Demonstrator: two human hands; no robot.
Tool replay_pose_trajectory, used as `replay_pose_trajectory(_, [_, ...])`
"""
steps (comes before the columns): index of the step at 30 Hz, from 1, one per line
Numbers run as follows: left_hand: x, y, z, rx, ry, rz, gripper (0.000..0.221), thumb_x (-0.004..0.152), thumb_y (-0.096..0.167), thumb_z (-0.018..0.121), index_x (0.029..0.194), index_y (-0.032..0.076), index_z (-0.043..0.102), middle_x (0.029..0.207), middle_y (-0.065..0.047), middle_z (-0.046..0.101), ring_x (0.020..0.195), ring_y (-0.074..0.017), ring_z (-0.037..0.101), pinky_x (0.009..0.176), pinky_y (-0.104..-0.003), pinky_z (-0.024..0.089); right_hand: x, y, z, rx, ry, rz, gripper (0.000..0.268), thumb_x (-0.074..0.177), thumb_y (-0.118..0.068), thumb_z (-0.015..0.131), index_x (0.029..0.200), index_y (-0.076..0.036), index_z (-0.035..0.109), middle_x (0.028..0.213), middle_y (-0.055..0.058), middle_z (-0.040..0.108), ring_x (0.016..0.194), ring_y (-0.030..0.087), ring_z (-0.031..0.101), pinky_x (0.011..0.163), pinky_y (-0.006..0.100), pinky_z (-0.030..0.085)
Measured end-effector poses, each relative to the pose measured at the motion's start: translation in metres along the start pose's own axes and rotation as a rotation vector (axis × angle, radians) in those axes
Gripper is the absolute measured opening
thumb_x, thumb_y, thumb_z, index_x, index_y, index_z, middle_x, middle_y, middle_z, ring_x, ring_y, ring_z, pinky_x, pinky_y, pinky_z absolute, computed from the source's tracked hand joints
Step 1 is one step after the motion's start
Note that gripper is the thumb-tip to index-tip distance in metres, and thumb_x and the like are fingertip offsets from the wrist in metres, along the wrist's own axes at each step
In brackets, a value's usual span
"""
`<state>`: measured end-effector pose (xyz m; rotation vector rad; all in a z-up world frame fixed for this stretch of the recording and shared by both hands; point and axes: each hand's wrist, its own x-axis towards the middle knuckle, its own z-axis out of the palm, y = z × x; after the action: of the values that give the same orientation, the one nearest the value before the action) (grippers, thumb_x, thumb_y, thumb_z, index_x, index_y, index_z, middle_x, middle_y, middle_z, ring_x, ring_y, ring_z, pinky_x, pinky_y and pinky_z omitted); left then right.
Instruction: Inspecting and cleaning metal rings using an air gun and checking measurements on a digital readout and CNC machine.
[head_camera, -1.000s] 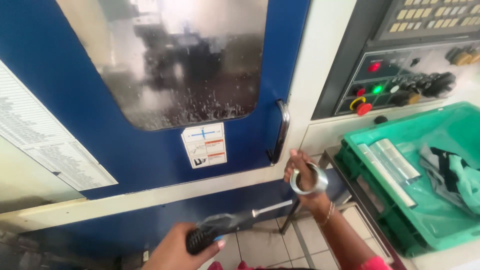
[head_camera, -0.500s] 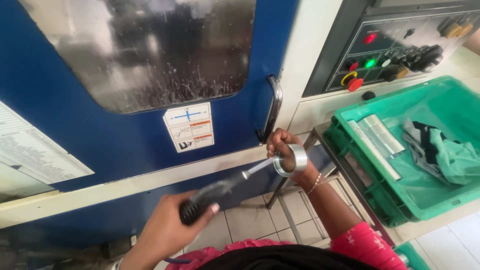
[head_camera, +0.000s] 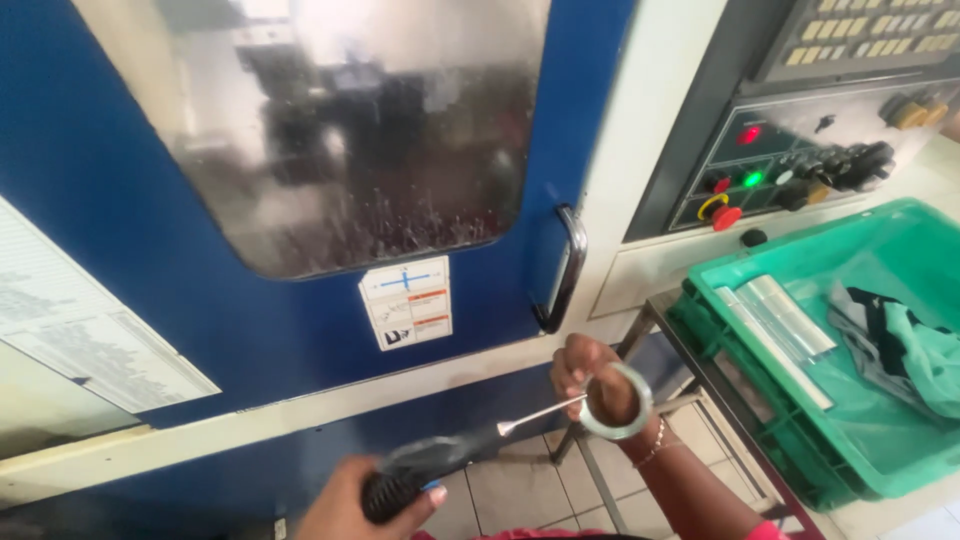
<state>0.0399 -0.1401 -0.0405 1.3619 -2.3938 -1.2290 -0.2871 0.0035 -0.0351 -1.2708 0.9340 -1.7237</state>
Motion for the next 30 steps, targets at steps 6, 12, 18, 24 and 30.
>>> replay_pose_trajectory(6, [0.007,-0.013,-0.004,-0.03,-0.009,0.031,0.08,0.067,0.062,0.088,0.115,-0.001,0.072,0.095,-0.02,0.073,0.097,-0.0266,0.076,0.093,-0.04,0.058,-0.005,0.009,-0.003,-0.367,0.196,0.011,0.017,0.088,-0.021,0.07,0.091,-0.009,0.058,0.077,0.003,0.062,0.063,0.008,0.064,0.052,0.022,0.055])
replay_pose_trajectory(12, [0.004,-0.027,-0.004,-0.054,0.005,-0.061,0.085,0.068,0.059,0.09,0.116,-0.006,0.064,0.093,-0.021,0.074,0.092,-0.0257,0.077,0.09,-0.039,0.06,-0.003,0.002,-0.012,0.501,0.208,0.033,0.035,0.106,-0.019,0.06,0.074,-0.009,0.053,0.055,0.003,0.056,0.045,0.013,0.059,0.038,0.023,0.05])
replay_pose_trajectory(18, [-0.025,0.0,-0.014,-0.145,-0.057,-0.1,0.069,0.072,0.054,0.088,0.103,-0.005,0.069,0.071,-0.015,0.071,0.064,-0.021,0.074,0.066,-0.035,0.062,0.016,0.024,-0.013,0.587,-0.575,0.024,0.033,0.104,-0.032,0.06,0.094,0.0,0.058,0.067,0.015,0.066,0.061,0.021,0.069,0.043,0.025,0.054])
replay_pose_trajectory(24, [-0.053,0.015,-0.024,-0.289,-0.126,-0.001,0.046,0.078,0.044,0.087,0.085,-0.001,0.078,0.05,-0.008,0.065,0.046,-0.0164,0.066,0.052,-0.033,0.055,0.04,0.003,0.015,0.776,-0.776,0.161,0.045,0.105,-0.041,0.056,0.108,0.004,0.06,0.066,0.012,0.07,0.059,0.022,0.069,0.047,0.028,0.057])
replay_pose_trajectory(30, [-0.074,-0.007,-0.017,-0.421,-0.01,0.013,0.041,0.076,0.039,0.086,0.088,0.0,0.079,0.049,-0.008,0.064,0.046,-0.016,0.064,0.05,-0.034,0.052,0.031,0.004,0.022,0.772,-0.776,0.056,0.051,0.11,-0.046,0.055,0.106,0.004,0.067,0.07,0.008,0.071,0.059,0.016,0.07,0.051,0.027,0.053])
